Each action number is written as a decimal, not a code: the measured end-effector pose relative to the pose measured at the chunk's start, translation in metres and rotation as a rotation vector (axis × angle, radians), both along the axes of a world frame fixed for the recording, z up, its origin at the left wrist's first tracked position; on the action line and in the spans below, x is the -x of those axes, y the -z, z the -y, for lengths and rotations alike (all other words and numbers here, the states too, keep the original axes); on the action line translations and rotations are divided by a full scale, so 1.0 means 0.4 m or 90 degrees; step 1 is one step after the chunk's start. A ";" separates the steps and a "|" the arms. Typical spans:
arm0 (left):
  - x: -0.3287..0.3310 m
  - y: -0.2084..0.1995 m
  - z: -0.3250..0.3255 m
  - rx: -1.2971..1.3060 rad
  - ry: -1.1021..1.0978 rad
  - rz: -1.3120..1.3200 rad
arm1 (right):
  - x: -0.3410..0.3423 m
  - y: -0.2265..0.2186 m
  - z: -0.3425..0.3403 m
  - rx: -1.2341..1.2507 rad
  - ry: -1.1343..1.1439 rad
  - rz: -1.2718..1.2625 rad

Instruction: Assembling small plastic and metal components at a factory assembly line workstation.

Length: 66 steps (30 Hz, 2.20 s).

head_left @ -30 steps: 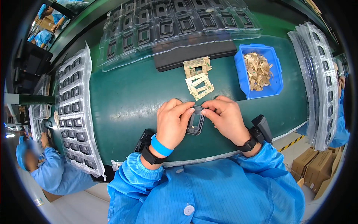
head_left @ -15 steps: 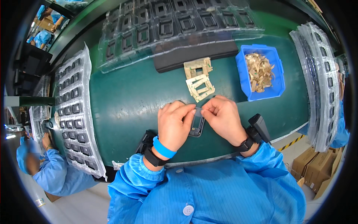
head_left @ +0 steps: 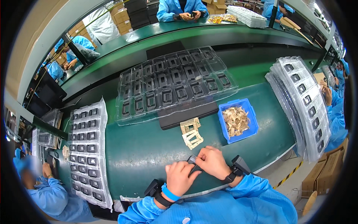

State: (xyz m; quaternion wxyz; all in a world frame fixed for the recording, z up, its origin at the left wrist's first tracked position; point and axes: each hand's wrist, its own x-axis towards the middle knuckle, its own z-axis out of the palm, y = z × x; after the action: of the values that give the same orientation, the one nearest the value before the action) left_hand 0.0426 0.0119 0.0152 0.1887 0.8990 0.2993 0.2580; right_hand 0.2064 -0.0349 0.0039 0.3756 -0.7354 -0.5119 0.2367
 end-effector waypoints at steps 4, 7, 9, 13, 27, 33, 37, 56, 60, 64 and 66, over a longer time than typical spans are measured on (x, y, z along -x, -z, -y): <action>0.020 0.040 0.015 -0.061 -0.006 -0.018 | 0.007 -0.009 0.016 0.026 -0.018 0.007; 0.046 0.038 0.009 -0.108 -0.012 -0.040 | 0.013 -0.011 0.042 0.014 -0.059 0.044; 0.056 0.046 0.008 -0.106 -0.014 -0.034 | 0.029 -0.026 0.045 -0.040 -0.059 0.087; 0.059 0.054 0.012 -0.101 -0.023 -0.021 | 0.033 -0.013 0.046 -0.142 -0.163 0.229; 0.076 0.083 0.027 -0.089 -0.006 -0.038 | 0.034 -0.014 0.047 -0.119 -0.207 0.138; 0.068 0.048 0.016 -0.084 0.014 -0.022 | -0.011 -0.077 -0.035 -0.052 -0.238 0.121; 0.072 0.064 0.014 -0.083 0.006 0.002 | -0.012 -0.071 -0.080 -0.020 -0.327 0.155; 0.078 0.073 0.014 -0.072 0.035 0.019 | 0.026 -0.077 -0.179 -0.049 -0.638 0.409; 0.076 0.064 0.022 -0.059 0.022 0.022 | 0.039 -0.070 -0.158 -0.102 -0.600 0.437; 0.074 0.062 0.023 -0.060 0.010 0.021 | 0.041 -0.052 -0.150 -0.102 -0.584 0.419; 0.074 0.063 0.021 -0.057 -0.003 0.013 | 0.031 -0.050 -0.149 -0.092 -0.579 0.407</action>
State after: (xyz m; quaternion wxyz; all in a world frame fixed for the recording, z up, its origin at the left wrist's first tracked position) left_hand 0.0129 0.0034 -0.0100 0.1504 0.9032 0.2875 0.2811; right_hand 0.1942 0.0247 0.0241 0.1108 -0.4480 -0.8810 0.1046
